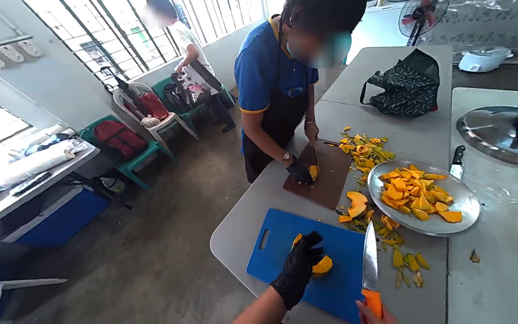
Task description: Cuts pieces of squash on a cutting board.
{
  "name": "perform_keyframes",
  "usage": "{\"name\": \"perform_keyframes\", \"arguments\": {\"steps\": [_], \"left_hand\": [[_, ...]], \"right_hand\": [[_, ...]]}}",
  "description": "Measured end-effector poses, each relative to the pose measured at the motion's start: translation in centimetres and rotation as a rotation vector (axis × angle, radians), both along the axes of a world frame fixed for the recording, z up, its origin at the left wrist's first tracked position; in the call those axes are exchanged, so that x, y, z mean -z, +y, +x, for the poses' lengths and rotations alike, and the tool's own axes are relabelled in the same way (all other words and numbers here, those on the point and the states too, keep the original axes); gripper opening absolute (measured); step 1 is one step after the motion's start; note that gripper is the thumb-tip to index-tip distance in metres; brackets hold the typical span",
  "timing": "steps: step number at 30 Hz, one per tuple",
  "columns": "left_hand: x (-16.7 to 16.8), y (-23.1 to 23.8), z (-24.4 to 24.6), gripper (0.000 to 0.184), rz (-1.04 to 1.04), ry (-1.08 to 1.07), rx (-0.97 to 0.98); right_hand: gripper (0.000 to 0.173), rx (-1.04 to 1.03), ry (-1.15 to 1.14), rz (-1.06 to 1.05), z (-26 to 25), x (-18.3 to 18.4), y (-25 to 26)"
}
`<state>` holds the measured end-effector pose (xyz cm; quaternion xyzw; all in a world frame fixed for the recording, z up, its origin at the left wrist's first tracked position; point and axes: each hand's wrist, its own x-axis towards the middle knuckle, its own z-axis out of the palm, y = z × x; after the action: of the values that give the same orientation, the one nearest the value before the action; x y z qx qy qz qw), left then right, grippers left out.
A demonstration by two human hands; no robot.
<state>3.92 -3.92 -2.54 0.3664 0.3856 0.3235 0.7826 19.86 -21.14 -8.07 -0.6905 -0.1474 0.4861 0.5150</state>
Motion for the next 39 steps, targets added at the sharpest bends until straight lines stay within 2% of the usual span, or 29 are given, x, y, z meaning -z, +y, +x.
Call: {"name": "perform_keyframes", "arguments": {"steps": [2, 4, 7, 11, 19, 23, 26, 30, 34, 39], "left_hand": [[-0.9, -0.3, 1.9, 0.048, -0.183, -0.298, -0.018], [-1.5, -0.6, 3.5, 0.059, -0.286, -0.576, 0.023], [-3.1, -0.9, 5.5, 0.068, -0.276, -0.725, 0.062], [-4.4, 0.0, 7.2, 0.065, -0.185, -0.684, -0.082], [-5.0, 1.0, 9.1, 0.058, -0.152, -0.676, -0.239], [-5.3, 2.2, 9.4, 0.046, -0.038, -0.538, -0.319], [-5.8, 2.9, 9.2, 0.049, -0.042, -0.555, -0.364], [-5.1, 2.5, 9.2, 0.049, 0.023, -0.53, -0.397], [-4.7, 1.6, 9.5, 0.051, -0.011, -0.468, -0.397], [-4.7, 2.3, 9.4, 0.051, 0.01, -0.387, -0.408]], "right_hand": [[0.013, 0.013, 0.029, 0.162, -1.6, -1.3, 1.0], [0.021, 0.037, 0.106, 0.304, -3.0, -2.4, 2.1], [0.036, 0.115, 0.234, 0.391, -4.8, -5.0, 3.6], [0.035, 0.121, 0.376, 0.434, -5.7, -6.0, 4.7], [0.029, 0.23, 0.387, 0.455, -6.5, -6.5, 4.6], [0.028, 0.145, 0.375, 0.405, -7.5, -7.2, 3.8], [0.026, 0.14, 0.351, 0.382, -8.2, -7.8, 3.4], [0.039, 0.192, 0.374, 0.505, -7.8, -7.8, 3.7], [0.025, 0.3, 0.338, 0.374, -8.1, -8.7, 4.2], [0.021, 0.2, 0.269, 0.378, -7.9, -8.2, 3.5]]}}
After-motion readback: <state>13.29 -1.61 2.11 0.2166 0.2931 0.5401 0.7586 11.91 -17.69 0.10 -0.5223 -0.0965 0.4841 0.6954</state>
